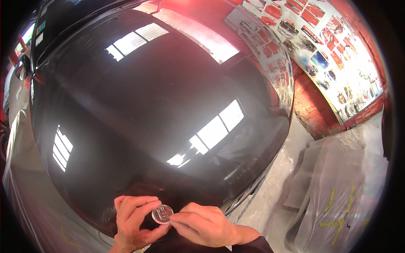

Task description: The person applies touch-up paint to a scratch on the hood of a car using a small brush after dipping it into a paint container.

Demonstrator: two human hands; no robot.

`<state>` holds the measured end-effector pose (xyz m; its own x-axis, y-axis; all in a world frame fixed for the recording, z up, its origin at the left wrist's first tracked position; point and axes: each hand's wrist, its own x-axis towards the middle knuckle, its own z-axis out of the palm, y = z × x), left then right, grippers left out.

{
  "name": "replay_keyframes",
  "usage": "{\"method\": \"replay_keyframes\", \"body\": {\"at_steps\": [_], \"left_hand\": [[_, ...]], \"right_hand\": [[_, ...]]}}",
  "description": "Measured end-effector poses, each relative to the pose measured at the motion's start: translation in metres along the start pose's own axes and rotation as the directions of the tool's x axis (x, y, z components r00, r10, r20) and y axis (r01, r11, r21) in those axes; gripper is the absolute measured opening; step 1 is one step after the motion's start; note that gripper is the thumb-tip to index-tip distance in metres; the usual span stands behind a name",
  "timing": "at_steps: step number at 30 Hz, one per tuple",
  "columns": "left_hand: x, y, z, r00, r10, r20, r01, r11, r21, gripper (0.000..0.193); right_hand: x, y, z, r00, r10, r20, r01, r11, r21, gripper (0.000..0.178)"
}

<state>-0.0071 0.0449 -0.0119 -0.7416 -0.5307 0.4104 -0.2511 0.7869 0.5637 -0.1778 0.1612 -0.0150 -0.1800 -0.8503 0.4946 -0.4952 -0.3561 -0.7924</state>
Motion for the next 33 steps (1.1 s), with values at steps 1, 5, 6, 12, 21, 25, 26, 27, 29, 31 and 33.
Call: {"method": "replay_keyframes", "body": {"at_steps": [1,5,6,12,21,25,26,27,29,31,33], "left_hand": [[0.001,0.001,0.0,1.0,0.003,0.001,-0.003,1.0,0.015,0.05],[0.001,-0.004,0.002,1.0,0.007,-0.006,-0.007,1.0,-0.007,0.051],[0.001,-0.004,0.002,1.0,0.006,0.001,-0.006,1.0,-0.015,0.051],[0.001,-0.004,-0.002,1.0,-0.016,0.003,0.016,0.999,-0.036,0.051],[0.003,-0.008,-0.004,0.999,-0.012,-0.035,0.009,0.998,-0.067,0.045],[0.0,-0.01,-0.006,0.998,-0.019,-0.052,0.016,0.999,-0.052,0.045],[0.001,-0.01,-0.007,0.998,-0.02,-0.056,0.017,0.999,-0.052,0.045],[0.002,-0.009,-0.007,0.998,-0.018,-0.054,0.014,0.998,-0.066,0.045],[0.004,-0.008,-0.008,0.998,-0.016,-0.062,0.012,0.997,-0.078,0.045],[0.0,-0.01,-0.011,1.0,-0.013,-0.018,0.012,0.997,-0.077,0.051],[-0.005,-0.011,-0.013,0.999,-0.034,-0.026,0.032,0.997,-0.076,0.051]], "right_hand": [[0.001,0.0,-0.001,1.0,-0.004,-0.011,0.004,1.0,0.008,0.026],[0.003,-0.005,-0.006,0.999,0.021,-0.031,-0.022,1.0,-0.02,0.026],[0.004,-0.004,-0.005,1.0,0.017,-0.022,-0.018,1.0,-0.02,0.026],[0.004,0.0,-0.001,0.999,-0.02,-0.032,0.018,0.999,-0.036,0.027],[0.011,-0.005,0.002,1.0,-0.013,-0.02,0.011,0.997,-0.075,0.027],[0.012,-0.005,0.007,1.0,-0.008,0.0,0.008,0.999,-0.035,0.027],[0.013,-0.006,0.006,1.0,-0.013,-0.011,0.013,0.999,-0.03,0.028],[0.014,-0.008,0.004,1.0,-0.017,-0.007,0.016,0.999,-0.031,0.028],[0.014,-0.012,-0.005,0.997,0.024,-0.08,-0.025,1.0,-0.005,0.025],[0.027,-0.01,-0.02,0.995,0.052,-0.085,-0.052,0.999,0.009,0.021],[0.046,-0.005,-0.035,0.976,0.155,-0.155,-0.152,0.988,0.03,0.01]]}}
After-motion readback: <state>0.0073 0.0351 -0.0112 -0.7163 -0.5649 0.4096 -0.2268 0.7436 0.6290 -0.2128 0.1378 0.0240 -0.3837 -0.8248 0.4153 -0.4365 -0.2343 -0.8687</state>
